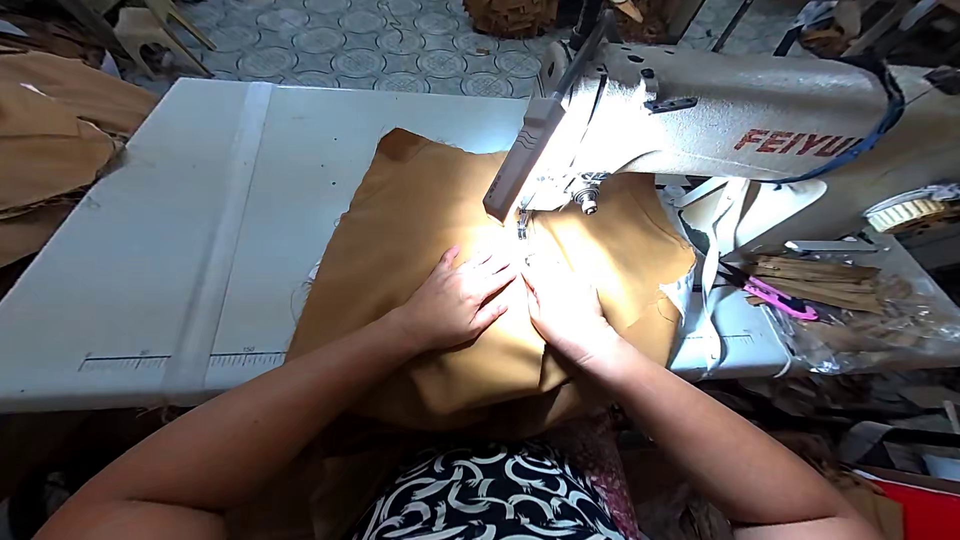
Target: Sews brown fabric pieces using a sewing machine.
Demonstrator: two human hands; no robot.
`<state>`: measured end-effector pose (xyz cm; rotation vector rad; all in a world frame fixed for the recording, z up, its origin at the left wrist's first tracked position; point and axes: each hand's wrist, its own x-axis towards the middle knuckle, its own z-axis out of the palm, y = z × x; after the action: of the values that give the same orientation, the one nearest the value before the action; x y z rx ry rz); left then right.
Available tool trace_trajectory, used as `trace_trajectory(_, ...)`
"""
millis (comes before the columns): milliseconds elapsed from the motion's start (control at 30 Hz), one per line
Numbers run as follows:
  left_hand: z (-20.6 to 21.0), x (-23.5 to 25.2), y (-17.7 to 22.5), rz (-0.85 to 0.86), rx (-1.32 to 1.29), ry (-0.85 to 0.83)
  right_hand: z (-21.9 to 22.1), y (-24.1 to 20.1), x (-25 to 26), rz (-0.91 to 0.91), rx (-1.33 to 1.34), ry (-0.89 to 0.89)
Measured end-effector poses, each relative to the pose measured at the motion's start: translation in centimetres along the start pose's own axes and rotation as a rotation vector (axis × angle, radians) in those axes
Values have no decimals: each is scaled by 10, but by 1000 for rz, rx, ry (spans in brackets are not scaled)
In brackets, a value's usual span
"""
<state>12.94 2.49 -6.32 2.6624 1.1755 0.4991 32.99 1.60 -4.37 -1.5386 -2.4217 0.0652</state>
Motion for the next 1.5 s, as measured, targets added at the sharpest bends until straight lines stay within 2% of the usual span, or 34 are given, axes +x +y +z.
trace_trajectory(300, -7, 39, -46, 58, -30, -52, -4, 18, 42, 104, 143, -124)
trace_trajectory(367, -12, 44, -45, 35, -42, -73, 9, 32, 40, 10, 210, 27)
trace_trajectory(467, -18, 43, -10, -165, -10, -108, 22, 49, 36, -130, 284, 259)
trace_trajectory(567, 0, 30, 25, -239, -22, -32, 20, 54, 30, -191, 313, 308)
trace_trajectory(667, 12, 21, 16, -157, -49, -2, 18, 57, 26, -222, 333, 285)
trace_trajectory(800, 1, 16, -14, 15, -28, -34, 18, 60, 25, -263, 331, 215)
trace_trajectory(933, -10, 17, -31, 117, -14, -104, 23, 63, 28, -319, 293, 232)
trace_trajectory(1100, -14, 23, -45, 194, -37, -125, 26, 65, 31, -362, 290, 250)
trace_trajectory(1300, -22, 40, -65, 266, -37, -160, 18, 70, 40, -359, 252, 172)
trace_trajectory(1500, -24, 51, -84, 331, -24, -190, 19, 96, 52, -539, 322, 168)
